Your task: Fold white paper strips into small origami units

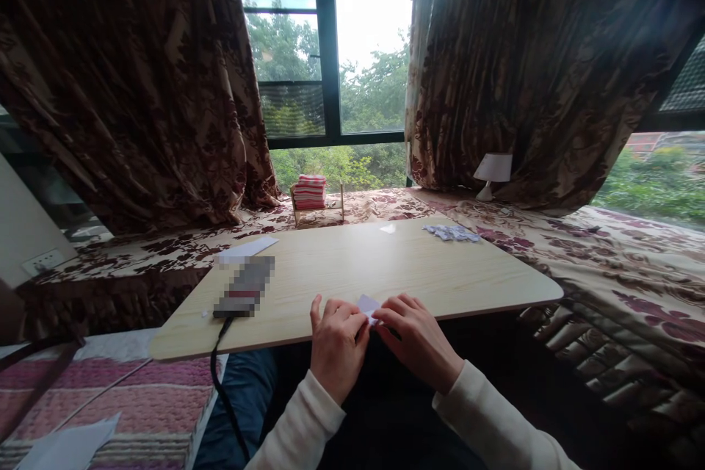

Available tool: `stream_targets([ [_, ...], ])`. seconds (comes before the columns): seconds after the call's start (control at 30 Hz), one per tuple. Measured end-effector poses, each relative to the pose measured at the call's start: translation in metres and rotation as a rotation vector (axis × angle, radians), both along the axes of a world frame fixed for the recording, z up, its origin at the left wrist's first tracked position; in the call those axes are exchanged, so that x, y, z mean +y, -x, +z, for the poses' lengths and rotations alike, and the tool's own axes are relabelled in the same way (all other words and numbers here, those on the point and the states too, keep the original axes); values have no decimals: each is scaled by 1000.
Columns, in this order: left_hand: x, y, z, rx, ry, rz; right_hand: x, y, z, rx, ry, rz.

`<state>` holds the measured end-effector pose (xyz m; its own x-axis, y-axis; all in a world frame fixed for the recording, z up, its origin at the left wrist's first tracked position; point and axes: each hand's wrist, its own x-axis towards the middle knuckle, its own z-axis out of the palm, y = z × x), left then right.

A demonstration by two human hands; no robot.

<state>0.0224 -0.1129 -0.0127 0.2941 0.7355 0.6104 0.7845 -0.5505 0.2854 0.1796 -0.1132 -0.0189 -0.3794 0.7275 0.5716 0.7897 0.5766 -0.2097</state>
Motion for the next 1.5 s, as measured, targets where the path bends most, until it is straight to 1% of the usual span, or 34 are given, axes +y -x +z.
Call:
stream_targets([
  [0.17,-1,1,-2,-23,28,3,2,0,0,4,26,-7],
  [0.33,2,3,-3,-62,79,-17,10,-1,4,5,90,-1],
  [0.57,11,7,2,-76,140,-44,14,3,11,-47,156,-60],
  [0.77,16,4,4,-61,149,-19,18,4,12,-34,191,-87],
  [1.07,13,2,2,-45,128,13,22,2,13,-25,238,-87],
  [1.5,10,-2,-1,-30,104,58,25,5,16,-63,270,-106],
])
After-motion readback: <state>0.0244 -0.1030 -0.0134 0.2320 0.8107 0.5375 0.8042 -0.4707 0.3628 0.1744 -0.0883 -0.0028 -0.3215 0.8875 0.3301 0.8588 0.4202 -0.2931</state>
